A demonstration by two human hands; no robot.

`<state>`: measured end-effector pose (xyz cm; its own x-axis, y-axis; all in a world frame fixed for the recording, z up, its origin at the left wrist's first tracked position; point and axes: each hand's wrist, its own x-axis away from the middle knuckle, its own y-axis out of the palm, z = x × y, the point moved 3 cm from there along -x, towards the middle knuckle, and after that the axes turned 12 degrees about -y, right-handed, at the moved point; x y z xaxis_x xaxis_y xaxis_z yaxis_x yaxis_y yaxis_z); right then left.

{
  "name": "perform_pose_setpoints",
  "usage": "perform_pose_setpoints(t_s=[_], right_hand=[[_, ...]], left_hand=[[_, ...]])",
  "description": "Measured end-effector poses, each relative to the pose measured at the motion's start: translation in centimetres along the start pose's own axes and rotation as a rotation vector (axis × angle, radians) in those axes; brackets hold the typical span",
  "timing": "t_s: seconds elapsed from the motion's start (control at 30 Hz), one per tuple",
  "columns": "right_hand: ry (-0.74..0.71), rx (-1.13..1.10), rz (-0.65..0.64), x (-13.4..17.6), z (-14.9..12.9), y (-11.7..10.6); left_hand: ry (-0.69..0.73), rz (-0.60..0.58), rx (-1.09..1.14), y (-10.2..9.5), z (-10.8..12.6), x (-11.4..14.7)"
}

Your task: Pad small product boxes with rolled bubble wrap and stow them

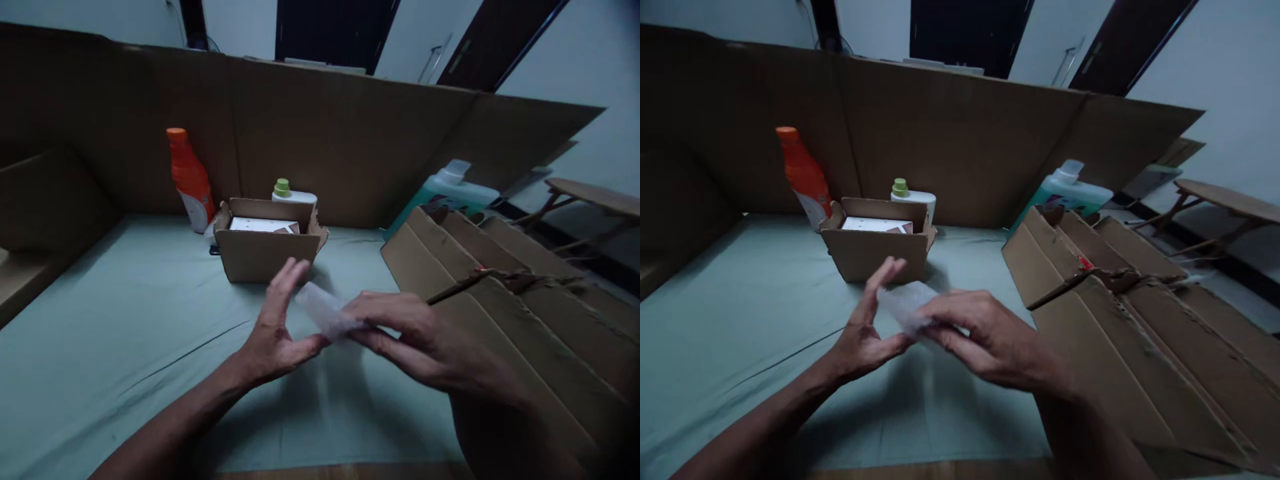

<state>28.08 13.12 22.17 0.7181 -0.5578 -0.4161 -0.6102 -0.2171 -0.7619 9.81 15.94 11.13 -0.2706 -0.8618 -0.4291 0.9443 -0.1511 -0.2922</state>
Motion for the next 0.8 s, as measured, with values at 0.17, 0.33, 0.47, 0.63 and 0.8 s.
perform_pose_setpoints(t_s=[0.17, 0.33, 0.47, 0.63, 0.8], right_hand=[[-0.066, -0.113, 0.226, 0.3, -2.8, -0.2], [0.220, -0.231, 0.844, 2.7, -1.6, -1.2], [0.387, -0.268, 1.090, 4.3, 1.4, -0.6], [0.645, -0.156, 0.886, 7.7, 7.0, 5.5], [0.799, 0.137, 0.531, 12.6, 10.5, 11.8]], left_hand=[[-0.169, -0.420, 0.285, 2.3, -1.1, 1.4], [-0.388, -0.594, 0.269, 1.2, -5.2, 6.0], [-0.692, -0.464, 0.223, -5.9, -7.3, 7.3], [-0.801, -0.315, -0.072, -14.7, -8.5, 5.3], [-0.580, -0.199, -0.836, -15.5, -10.6, 4.4]])
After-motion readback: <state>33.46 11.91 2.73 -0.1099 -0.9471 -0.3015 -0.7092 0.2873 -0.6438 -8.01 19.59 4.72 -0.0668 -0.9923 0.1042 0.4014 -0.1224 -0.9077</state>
